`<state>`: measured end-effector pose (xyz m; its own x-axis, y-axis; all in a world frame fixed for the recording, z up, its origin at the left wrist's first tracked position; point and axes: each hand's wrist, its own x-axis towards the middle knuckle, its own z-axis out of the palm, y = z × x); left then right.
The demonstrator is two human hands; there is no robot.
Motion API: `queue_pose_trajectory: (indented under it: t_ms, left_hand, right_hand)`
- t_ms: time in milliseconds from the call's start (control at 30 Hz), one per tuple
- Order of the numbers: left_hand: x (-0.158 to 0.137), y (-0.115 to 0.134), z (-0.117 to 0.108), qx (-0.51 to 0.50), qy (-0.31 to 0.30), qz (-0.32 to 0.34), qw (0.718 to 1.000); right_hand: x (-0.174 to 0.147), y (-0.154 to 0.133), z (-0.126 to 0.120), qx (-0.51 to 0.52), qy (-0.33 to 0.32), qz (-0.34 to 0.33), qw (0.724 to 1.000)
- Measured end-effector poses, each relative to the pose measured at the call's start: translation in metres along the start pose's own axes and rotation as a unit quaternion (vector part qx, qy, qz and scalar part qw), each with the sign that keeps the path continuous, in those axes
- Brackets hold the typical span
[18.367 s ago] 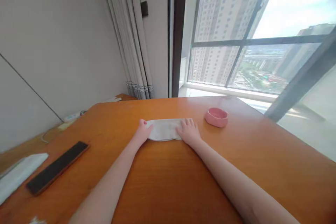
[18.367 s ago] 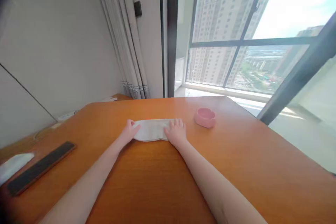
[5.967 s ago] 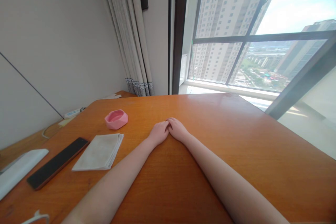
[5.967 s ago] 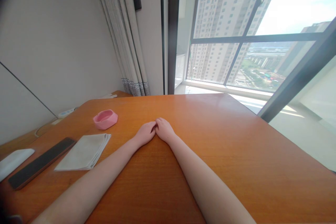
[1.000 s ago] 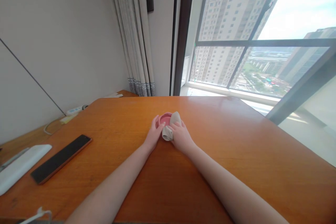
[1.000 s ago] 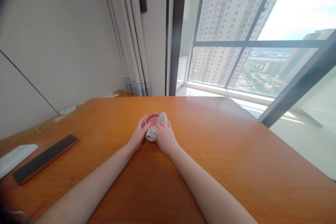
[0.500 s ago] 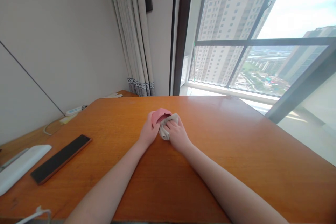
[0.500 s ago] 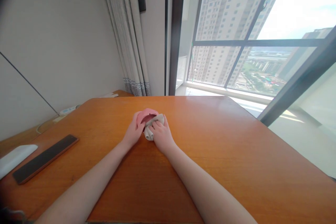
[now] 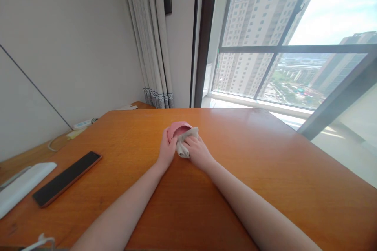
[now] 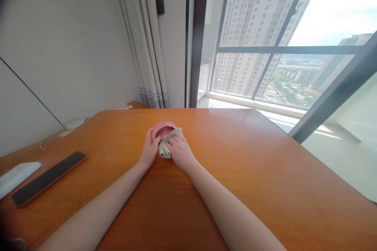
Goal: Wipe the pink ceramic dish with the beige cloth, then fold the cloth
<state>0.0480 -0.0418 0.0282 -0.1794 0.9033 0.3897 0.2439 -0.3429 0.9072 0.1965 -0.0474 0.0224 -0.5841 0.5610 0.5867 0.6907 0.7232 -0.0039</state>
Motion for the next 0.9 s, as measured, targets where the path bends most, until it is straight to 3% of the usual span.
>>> queue_pose_trajectory:
  t_ms: [100,167,300,400,533,700,900]
  left_hand:
    - [0.007,0.004,-0.008,0.048,-0.070,0.042,0.996]
    - [0.006,0.002,-0.004,0.039,-0.062,0.027,0.997]
    - [-0.009,-0.011,0.017,-0.128,-0.002,-0.119,0.985]
    - [-0.012,-0.020,0.023,-0.153,-0.006,-0.169,0.974]
    - [-0.001,-0.015,0.009,-0.040,-0.002,-0.091,0.995]
    - [0.007,-0.002,-0.002,0.054,-0.038,-0.023,0.998]
    - [-0.007,-0.007,0.013,-0.086,-0.006,-0.051,0.995]
  right_hand:
    - [0.000,0.005,-0.001,-0.025,0.007,-0.005,1.000]
    - [-0.001,0.006,-0.001,-0.029,0.011,-0.002,1.000]
    - [-0.002,0.003,0.003,-0.032,0.002,0.014,0.999]
    - [-0.002,0.002,0.004,-0.024,0.001,0.013,1.000]
    - [-0.001,0.004,0.003,-0.030,0.022,-0.001,0.999]
    - [-0.002,0.008,0.004,-0.053,0.035,0.008,0.998]
    - [-0.004,0.005,0.012,-0.038,0.050,0.007,0.998]
